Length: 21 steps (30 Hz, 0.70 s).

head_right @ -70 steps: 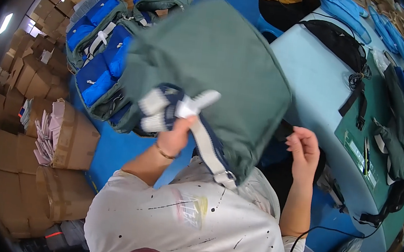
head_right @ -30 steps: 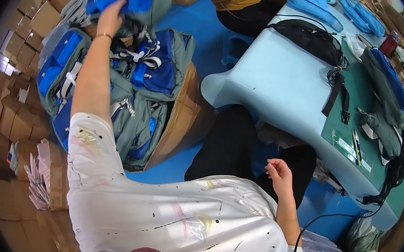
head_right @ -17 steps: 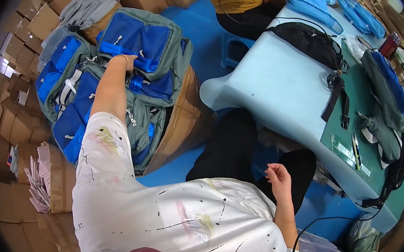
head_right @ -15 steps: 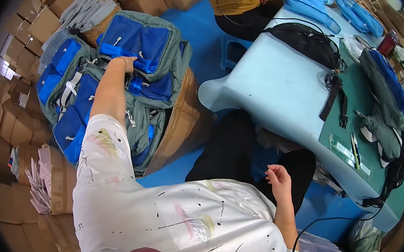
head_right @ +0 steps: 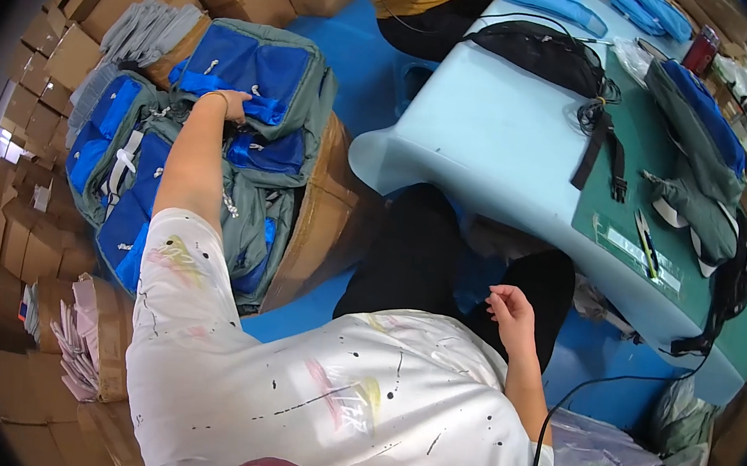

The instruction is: Inspecting and finishing manufactured bags by cutting loose threads and checking straps.

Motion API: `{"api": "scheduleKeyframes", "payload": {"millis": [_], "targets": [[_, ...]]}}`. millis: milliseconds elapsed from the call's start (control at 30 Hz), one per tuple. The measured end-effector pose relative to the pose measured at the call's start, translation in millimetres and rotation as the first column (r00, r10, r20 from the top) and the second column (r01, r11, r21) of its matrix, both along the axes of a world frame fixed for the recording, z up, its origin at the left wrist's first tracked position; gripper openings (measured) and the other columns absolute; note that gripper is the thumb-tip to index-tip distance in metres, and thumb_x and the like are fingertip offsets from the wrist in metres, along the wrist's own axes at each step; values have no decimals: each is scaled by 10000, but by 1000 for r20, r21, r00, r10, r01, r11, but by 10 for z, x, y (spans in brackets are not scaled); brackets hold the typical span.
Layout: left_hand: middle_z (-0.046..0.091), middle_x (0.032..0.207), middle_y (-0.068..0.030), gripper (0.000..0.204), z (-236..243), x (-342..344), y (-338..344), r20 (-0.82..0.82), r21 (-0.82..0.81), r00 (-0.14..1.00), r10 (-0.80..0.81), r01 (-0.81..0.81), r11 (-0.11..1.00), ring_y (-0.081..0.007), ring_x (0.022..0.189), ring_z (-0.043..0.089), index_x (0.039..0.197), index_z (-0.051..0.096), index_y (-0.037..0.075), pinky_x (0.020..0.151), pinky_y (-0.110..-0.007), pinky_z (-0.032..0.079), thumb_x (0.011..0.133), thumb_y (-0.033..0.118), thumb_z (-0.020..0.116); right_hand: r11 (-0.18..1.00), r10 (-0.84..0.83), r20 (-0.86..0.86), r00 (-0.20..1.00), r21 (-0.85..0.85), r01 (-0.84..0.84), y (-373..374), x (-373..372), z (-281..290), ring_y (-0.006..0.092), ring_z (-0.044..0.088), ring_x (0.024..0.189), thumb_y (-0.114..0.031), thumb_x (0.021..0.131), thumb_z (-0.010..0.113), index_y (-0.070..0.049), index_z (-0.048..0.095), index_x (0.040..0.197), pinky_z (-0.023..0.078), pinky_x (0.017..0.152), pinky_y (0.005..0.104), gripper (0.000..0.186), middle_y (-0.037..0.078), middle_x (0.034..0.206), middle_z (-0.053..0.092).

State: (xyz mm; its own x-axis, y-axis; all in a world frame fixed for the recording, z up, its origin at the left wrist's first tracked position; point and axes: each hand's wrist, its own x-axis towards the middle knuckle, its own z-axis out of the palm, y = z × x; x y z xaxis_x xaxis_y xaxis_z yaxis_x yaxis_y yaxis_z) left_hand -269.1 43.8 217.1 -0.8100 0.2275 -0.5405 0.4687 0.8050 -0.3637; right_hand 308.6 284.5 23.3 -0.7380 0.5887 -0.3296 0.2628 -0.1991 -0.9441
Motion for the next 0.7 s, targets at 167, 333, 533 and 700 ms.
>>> {"api": "scheduleKeyframes", "payload": {"millis": [167, 333, 533, 700], "targets": [[448, 1385, -142, 796, -33, 102, 55, -2, -12, 1000, 19, -19, 1000, -310, 1236, 471, 1439, 317, 211, 1011, -426, 402, 741, 199, 699, 999, -40, -5, 999, 2, 40, 38, 136, -53, 62, 565, 727, -142, 909, 591, -74, 598, 1027, 440, 630, 193, 137, -8, 845, 626], [460, 1365, -168, 684, -210, 1, 103, -127, 109, 982, 138, -125, 986, -305, 1224, 483, 1402, 359, 97, 1007, -415, 408, 788, 213, 636, 998, -59, 9, 998, -3, 59, 28, 207, -86, 63, 565, 722, -142, 907, 590, -73, 598, 1031, 438, 627, 193, 142, -7, 847, 628], [390, 1323, -289, 917, -571, 153, 239, -64, 871, 486, 872, -399, 286, -385, 1175, 495, 1448, 80, 43, 1002, -426, 410, 791, 318, 656, 999, -39, -11, 999, -19, 39, -21, 88, -37, 61, 562, 716, -131, 901, 596, -74, 610, 1025, 433, 617, 190, 137, -6, 843, 630], [421, 1292, -298, 1088, -821, 48, 242, 359, 933, 216, 908, -55, -356, -428, 1179, 474, 1401, 142, 21, 1010, -448, 406, 618, 284, 849, 992, 114, -57, 992, 56, -111, 2, -325, 221, 62, 570, 736, -128, 905, 591, -82, 608, 1032, 441, 628, 192, 136, -5, 852, 633]]}}
